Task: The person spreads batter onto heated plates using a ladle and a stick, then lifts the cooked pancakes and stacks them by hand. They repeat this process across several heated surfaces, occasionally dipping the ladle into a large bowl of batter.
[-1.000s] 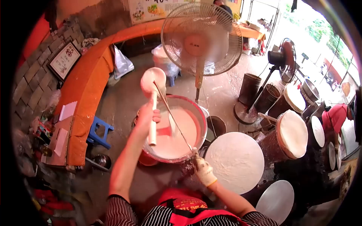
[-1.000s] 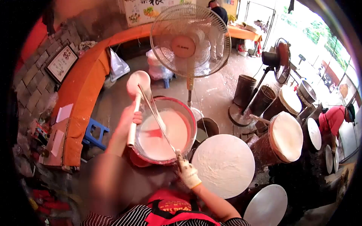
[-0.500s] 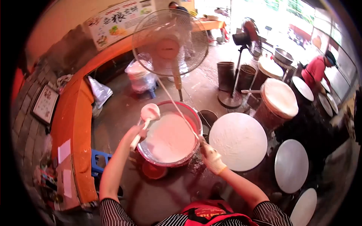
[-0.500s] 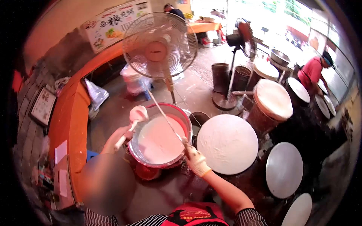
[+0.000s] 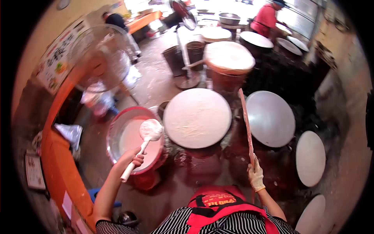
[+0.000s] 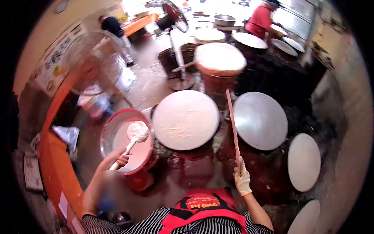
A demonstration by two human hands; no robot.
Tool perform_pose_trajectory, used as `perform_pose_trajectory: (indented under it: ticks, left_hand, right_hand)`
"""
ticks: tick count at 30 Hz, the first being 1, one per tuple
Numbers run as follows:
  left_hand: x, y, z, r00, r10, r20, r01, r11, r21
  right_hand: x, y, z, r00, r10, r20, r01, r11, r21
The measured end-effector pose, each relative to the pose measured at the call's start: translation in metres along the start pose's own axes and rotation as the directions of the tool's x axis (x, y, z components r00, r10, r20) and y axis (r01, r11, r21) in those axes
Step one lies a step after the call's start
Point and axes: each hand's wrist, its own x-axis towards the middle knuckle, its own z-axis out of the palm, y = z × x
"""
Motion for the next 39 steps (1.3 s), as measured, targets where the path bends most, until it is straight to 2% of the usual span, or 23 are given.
perform_pose_trajectory:
  ticks: [3,5,6,9,11,12,13,14,15,16,19,20,22,23,24,26,29,33,34,36,37,38,39]
  left_hand:
    - [0.001,-0.003,0.121,0.984,-0.133,0.123,0.106,0.974,0.200]
    - [0.008,-0.014,0.217,0.981,-0.131,0.142,0.054,0.890,0.453]
    - [0.014,-0.022,0.264,0.980,-0.046,0.191,-0.080,0.792,0.606]
    - [0.037,-0.059,0.389,0.916,0.211,0.341,-0.399,0.401,0.825]
    - [0.057,-0.088,0.455,0.733,0.334,0.593,-0.621,-0.026,0.783]
    - [0.071,-0.101,0.484,0.683,0.333,0.650,-0.631,-0.179,0.755]
    - [0.086,-0.114,0.507,0.630,0.325,0.705,-0.626,-0.325,0.709]
    - [0.103,-0.127,0.523,0.486,0.286,0.826,-0.659,-0.502,0.561]
    - [0.116,-0.147,0.540,0.421,0.318,0.850,-0.611,-0.593,0.524]
    - [0.127,-0.162,0.552,0.416,0.314,0.853,-0.601,-0.610,0.517]
    - [0.177,-0.201,0.571,0.448,0.347,0.824,-0.581,-0.588,0.564]
    - [0.206,-0.214,0.568,0.454,0.394,0.799,-0.645,-0.474,0.600]
    - [0.260,-0.242,0.566,0.385,0.482,0.787,-0.638,-0.477,0.604]
    - [0.279,-0.252,0.567,0.372,0.516,0.772,-0.642,-0.458,0.615]
    - [0.282,-0.261,0.572,0.439,0.549,0.711,-0.686,-0.306,0.660]
    - [0.304,-0.272,0.574,0.512,0.585,0.629,-0.728,-0.094,0.679]
    - [0.347,-0.266,0.571,0.488,0.602,0.632,-0.696,-0.169,0.698]
    - [0.319,-0.243,0.600,0.084,0.727,0.681,-0.579,-0.521,0.627]
    - [0.313,-0.235,0.606,0.054,0.743,0.667,-0.590,-0.515,0.621]
    - [0.304,-0.213,0.610,-0.013,0.747,0.664,-0.604,-0.535,0.590]
    - [0.307,-0.204,0.607,-0.012,0.736,0.677,-0.575,-0.559,0.597]
    - [0.308,-0.196,0.601,0.120,0.739,0.663,-0.614,-0.469,0.634]
    - [0.304,-0.191,0.595,0.250,0.724,0.642,-0.639,-0.375,0.672]
  right_hand:
    - [-0.007,0.014,-0.073,0.966,0.258,0.007,-0.256,0.952,0.167]
    - [0.002,0.016,-0.126,0.953,0.289,0.094,-0.304,0.883,0.359]
    - [0.010,0.018,-0.152,0.984,0.154,0.088,-0.174,0.932,0.317]
    - [0.049,0.029,-0.205,0.931,-0.366,0.006,0.365,0.929,0.058]
    - [0.076,0.000,-0.240,0.798,-0.602,-0.030,0.573,0.773,-0.272]
    - [0.078,-0.015,-0.259,0.898,-0.437,0.056,0.431,0.843,-0.322]
    - [0.083,-0.019,-0.269,0.888,-0.461,-0.015,0.424,0.828,-0.366]
    - [0.085,-0.013,-0.274,0.926,-0.372,-0.061,0.314,0.850,-0.423]
    - [0.087,-0.006,-0.279,0.953,-0.281,-0.110,0.199,0.860,-0.470]
    - [0.088,-0.007,-0.288,0.987,-0.095,-0.129,0.032,0.905,-0.425]
    - [0.082,0.057,-0.279,0.944,-0.087,-0.318,0.060,0.994,-0.092]
    - [0.072,0.072,-0.280,0.958,0.231,-0.169,-0.233,0.972,0.006]
    - [0.057,0.096,-0.258,0.835,0.543,-0.088,-0.457,0.773,0.441]
    - [0.049,0.126,-0.234,0.850,0.500,-0.165,-0.369,0.789,0.492]
    - [0.041,0.155,-0.211,0.858,0.454,-0.240,-0.275,0.802,0.531]
    - [0.023,0.168,-0.194,0.896,0.177,-0.408,-0.211,0.977,-0.040]
    - [0.037,0.156,-0.187,0.833,0.368,-0.413,-0.494,0.831,-0.256]
    - [0.099,0.129,-0.184,0.771,0.498,-0.397,-0.576,0.812,-0.099]
    - [0.116,0.152,-0.169,0.809,0.314,-0.498,-0.399,0.914,-0.073]
    - [0.134,0.167,-0.165,0.799,0.357,-0.484,-0.258,0.930,0.260]
    - [0.136,0.148,-0.178,0.786,0.540,-0.300,-0.316,0.769,0.556]
    - [0.136,0.134,-0.184,0.760,0.647,-0.065,-0.370,0.512,0.775]
    - [0.133,0.131,-0.184,0.693,0.721,-0.007,-0.326,0.322,0.889]
